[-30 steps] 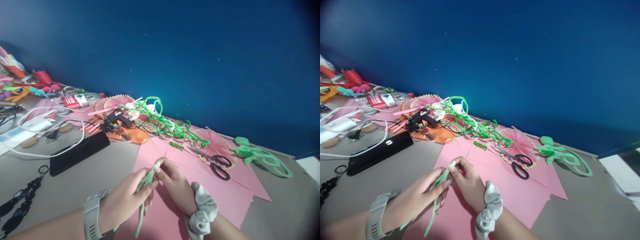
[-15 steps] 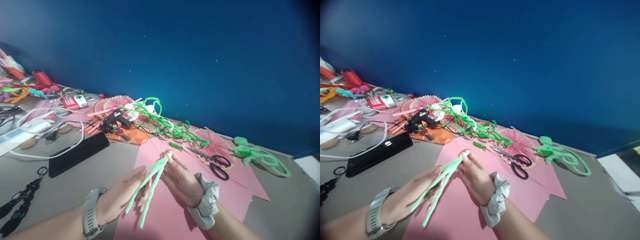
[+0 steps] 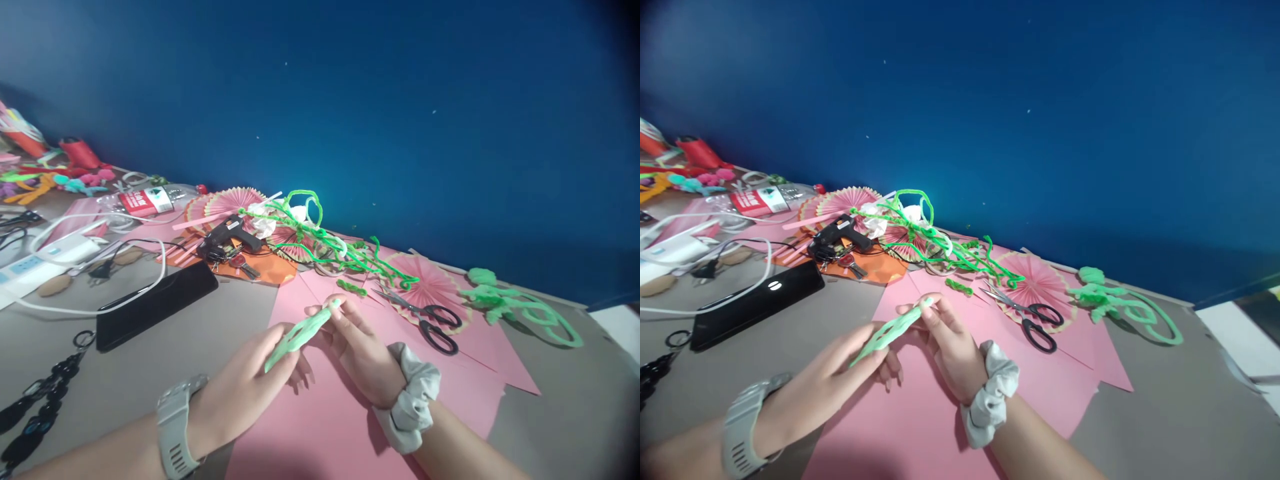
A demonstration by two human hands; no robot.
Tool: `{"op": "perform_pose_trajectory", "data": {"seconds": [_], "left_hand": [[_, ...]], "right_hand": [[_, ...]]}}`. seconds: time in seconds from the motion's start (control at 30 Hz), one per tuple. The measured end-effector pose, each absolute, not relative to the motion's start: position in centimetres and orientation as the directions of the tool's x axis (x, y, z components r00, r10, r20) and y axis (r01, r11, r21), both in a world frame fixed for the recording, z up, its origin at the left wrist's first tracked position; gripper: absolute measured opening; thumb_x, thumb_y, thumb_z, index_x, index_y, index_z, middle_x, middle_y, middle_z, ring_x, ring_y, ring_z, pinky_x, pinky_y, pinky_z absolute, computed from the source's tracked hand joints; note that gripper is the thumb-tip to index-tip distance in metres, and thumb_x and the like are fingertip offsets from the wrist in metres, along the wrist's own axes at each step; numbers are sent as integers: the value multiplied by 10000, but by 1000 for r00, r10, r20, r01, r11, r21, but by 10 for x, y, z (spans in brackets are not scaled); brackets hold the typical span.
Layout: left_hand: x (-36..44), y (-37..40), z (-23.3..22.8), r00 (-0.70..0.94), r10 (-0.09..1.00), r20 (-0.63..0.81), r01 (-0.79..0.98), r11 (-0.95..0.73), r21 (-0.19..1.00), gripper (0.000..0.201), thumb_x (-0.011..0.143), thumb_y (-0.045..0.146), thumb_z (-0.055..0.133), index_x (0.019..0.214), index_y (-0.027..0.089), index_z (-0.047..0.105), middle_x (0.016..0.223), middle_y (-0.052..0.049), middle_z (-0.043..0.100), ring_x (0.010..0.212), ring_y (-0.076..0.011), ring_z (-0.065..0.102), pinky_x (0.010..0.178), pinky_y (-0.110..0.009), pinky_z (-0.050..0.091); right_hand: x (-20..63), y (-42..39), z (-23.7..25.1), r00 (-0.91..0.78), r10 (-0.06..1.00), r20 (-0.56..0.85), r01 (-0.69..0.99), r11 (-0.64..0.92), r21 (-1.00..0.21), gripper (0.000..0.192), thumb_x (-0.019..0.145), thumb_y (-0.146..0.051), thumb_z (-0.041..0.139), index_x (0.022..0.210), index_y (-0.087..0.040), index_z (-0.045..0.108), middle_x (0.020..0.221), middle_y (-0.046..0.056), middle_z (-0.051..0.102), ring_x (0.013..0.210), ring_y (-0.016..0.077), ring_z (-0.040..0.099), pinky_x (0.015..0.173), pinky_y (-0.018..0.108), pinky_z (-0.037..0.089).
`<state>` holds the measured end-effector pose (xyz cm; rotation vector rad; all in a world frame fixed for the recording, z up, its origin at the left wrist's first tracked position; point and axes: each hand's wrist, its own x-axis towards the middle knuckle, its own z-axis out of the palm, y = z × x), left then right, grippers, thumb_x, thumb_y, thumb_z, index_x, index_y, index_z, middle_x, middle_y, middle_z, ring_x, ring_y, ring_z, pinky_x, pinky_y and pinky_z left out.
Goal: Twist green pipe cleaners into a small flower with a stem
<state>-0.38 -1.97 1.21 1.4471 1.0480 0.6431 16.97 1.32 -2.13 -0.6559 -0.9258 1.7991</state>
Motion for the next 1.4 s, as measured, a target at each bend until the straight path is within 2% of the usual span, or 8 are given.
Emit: {"op": "perform_pose_trajectory", "data": {"seconds": [0.17,0.37,0.63,0.77,0.9,1.07,1.27,1.4], "left_hand": [[-5,-19,6,410,893,-188,351,36,936,322,926,432,333,761,197,479,572,39,523,505,-110,513,544,-218,403],[-6,-19,-2,431,880,-202,402,13,915,386,948,437,218,699,209,405,507,65,447,458,-100,436,531,-217,362],[-5,-16,2,436,877,-201,571,-97,815,329,958,294,210,681,217,371,502,62,490,479,-117,479,575,-240,349],[-6,-15,4,437,879,-190,643,-158,749,238,931,234,271,764,217,440,675,14,597,611,-151,545,593,-255,341],[-7,-13,8,483,857,-179,583,-162,797,218,921,200,291,924,230,506,904,-11,649,803,-167,590,692,-256,368],[-7,-12,9,469,862,-192,596,-149,789,240,925,250,299,873,224,532,742,7,617,668,-163,556,620,-249,368],[-4,-15,1,398,907,-139,608,-147,780,238,920,218,305,882,218,540,857,-24,660,814,-192,600,705,-269,393],[-7,-17,0,383,921,-74,521,-150,840,304,952,270,252,939,218,551,819,-14,646,780,-173,593,742,-277,414]], "right_hand": [[174,15,-23,-346,935,-80,-594,-284,-753,41,899,-283,521,910,-244,527,946,6,647,839,154,608,762,309,478],[173,17,-29,-209,970,-121,-598,-225,-769,90,845,-294,605,849,-219,556,860,-1,647,740,126,588,683,253,488],[170,18,-18,-44,990,-137,-539,-139,-831,173,788,-334,662,756,-208,547,773,-5,641,712,146,596,644,264,485],[169,20,-11,4,988,-154,-511,-131,-849,214,735,-338,706,721,-212,534,746,-10,631,741,162,605,642,270,483],[169,21,-9,20,986,-166,-501,-134,-855,220,723,-335,710,721,-214,526,743,-13,630,737,166,612,614,271,480],[169,21,-11,58,984,-170,-488,-121,-865,215,713,-332,715,726,-208,538,742,-14,642,701,150,610,614,265,476],[173,25,-14,90,988,-126,-479,-68,-875,192,745,-331,690,728,-218,536,730,-22,638,736,151,617,661,268,480],[179,26,-9,89,993,-75,-465,-25,-885,179,767,-320,679,741,-230,526,757,-37,643,753,144,622,691,271,480]]}}
